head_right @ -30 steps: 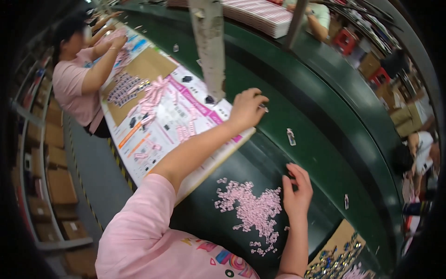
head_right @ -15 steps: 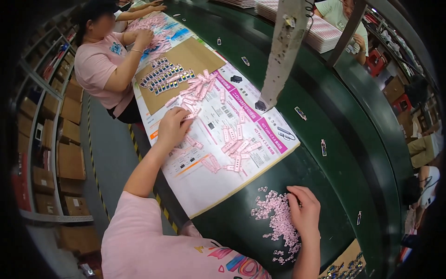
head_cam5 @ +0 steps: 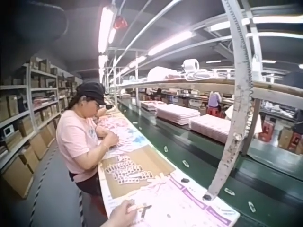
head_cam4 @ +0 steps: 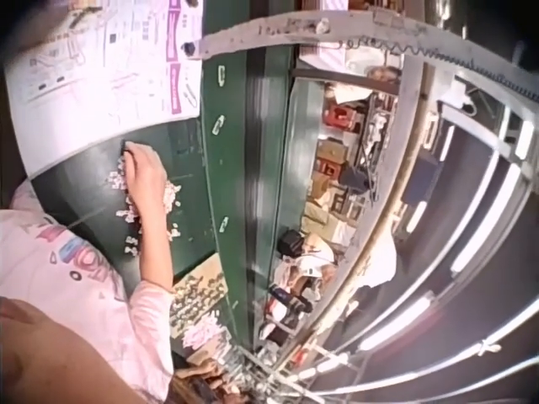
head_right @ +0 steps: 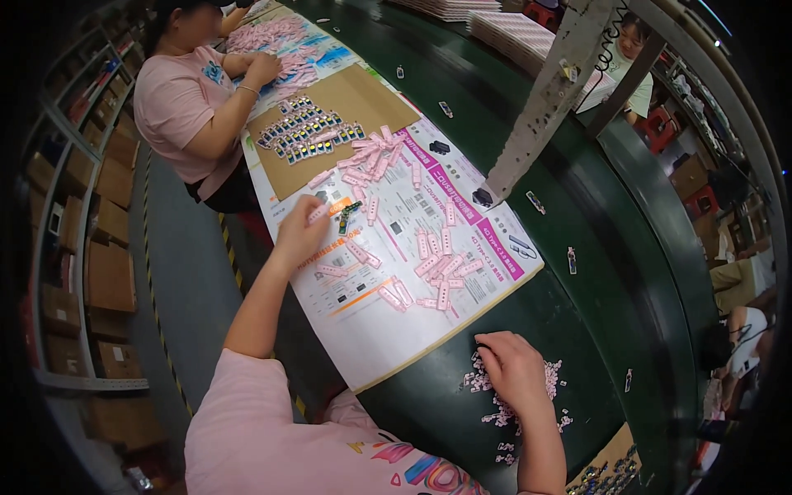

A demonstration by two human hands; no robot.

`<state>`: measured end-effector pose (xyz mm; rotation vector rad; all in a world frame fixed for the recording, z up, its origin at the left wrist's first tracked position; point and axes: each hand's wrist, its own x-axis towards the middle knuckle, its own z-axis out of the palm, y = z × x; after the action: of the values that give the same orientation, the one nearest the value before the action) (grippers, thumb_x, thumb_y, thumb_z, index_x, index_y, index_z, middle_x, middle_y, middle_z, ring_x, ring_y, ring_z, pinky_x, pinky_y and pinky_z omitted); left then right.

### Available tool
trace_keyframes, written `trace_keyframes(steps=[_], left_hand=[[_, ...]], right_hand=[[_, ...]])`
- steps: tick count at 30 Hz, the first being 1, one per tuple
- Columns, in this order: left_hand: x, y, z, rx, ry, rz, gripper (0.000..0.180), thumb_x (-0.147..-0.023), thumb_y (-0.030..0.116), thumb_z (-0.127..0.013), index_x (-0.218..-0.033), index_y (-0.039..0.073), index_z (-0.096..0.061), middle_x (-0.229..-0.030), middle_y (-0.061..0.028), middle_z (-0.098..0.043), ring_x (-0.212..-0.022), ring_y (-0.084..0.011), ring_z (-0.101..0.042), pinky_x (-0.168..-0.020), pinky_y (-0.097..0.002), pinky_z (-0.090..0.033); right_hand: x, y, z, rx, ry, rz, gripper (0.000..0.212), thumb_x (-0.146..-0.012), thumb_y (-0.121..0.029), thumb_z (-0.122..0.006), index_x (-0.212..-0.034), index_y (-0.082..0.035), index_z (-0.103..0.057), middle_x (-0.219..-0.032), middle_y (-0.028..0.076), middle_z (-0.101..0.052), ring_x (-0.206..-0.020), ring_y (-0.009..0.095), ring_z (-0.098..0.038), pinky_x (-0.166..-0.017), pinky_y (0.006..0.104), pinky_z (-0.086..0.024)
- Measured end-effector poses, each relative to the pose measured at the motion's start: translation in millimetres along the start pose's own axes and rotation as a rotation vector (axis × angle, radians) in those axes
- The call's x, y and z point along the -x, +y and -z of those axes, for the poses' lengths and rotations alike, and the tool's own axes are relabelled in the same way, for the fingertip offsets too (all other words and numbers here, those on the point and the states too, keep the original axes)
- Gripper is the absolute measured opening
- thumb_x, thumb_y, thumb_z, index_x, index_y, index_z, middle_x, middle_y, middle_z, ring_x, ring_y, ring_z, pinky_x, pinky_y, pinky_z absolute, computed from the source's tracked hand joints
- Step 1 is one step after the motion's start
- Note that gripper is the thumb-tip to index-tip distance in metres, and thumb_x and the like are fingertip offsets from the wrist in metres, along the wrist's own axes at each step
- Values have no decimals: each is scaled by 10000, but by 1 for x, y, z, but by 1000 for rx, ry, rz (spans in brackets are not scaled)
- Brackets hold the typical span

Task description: The person assembles small white electronic components onto pink-labeled modules by hand, then places the finished modules into a wooden tray.

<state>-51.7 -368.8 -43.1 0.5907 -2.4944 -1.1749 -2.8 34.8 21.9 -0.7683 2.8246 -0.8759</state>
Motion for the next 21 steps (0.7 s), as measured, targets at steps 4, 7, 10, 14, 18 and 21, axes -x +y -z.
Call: trace_keyframes(steps=[4,7,10,14,18,21], left_hand=[[11,23,-12,-190,-157,-80,177,-905,213,-579,-1038,98,-601,-877,-108,-703,-786,-320,-662,-691,-398,-510],[7,17,-28,-259,-144,-259,177,-899,227,-593,-1035,115,-605,-878,-110,-707,-797,-338,-669,-686,-413,-510],[-2,5,-28,-44,-55,-123,183,-893,234,-603,-1036,123,-625,-886,-109,-714,-791,-342,-673,-689,-420,-511],[-2,7,-25,55,-3,-51,196,-883,242,-619,-1041,132,-655,-893,-106,-723,-779,-340,-678,-692,-422,-515],[6,25,-17,-292,-110,-240,215,-869,241,-637,-1049,133,-683,-890,-100,-732,-764,-321,-683,-692,-403,-521],[0,32,-18,-378,-221,-391,253,-858,240,-668,-1098,164,-699,-819,-78,-721,-727,-274,-680,-676,-356,-510]], right_hand=[[-5,-6,-7,17,-35,27,183,-840,-78,-675,-1013,-48,-728,-983,58,-714,-825,249,-655,-732,318,-524],[-7,-13,-10,24,-50,65,185,-836,-67,-680,-1012,-35,-728,-984,67,-713,-843,252,-659,-749,315,-524],[-2,-9,-10,21,-51,46,187,-838,-76,-681,-1015,-38,-728,-987,66,-714,-846,252,-660,-752,314,-524],[10,4,-12,21,-47,18,190,-844,-94,-679,-1022,-49,-728,-990,60,-715,-847,252,-660,-750,316,-525],[18,14,-14,23,-35,-9,192,-854,-120,-669,-1031,-73,-726,-990,45,-714,-840,248,-660,-738,320,-526],[16,13,-14,28,-37,-4,190,-859,-126,-667,-1033,-75,-725,-991,44,-713,-847,247,-662,-742,319,-526]])
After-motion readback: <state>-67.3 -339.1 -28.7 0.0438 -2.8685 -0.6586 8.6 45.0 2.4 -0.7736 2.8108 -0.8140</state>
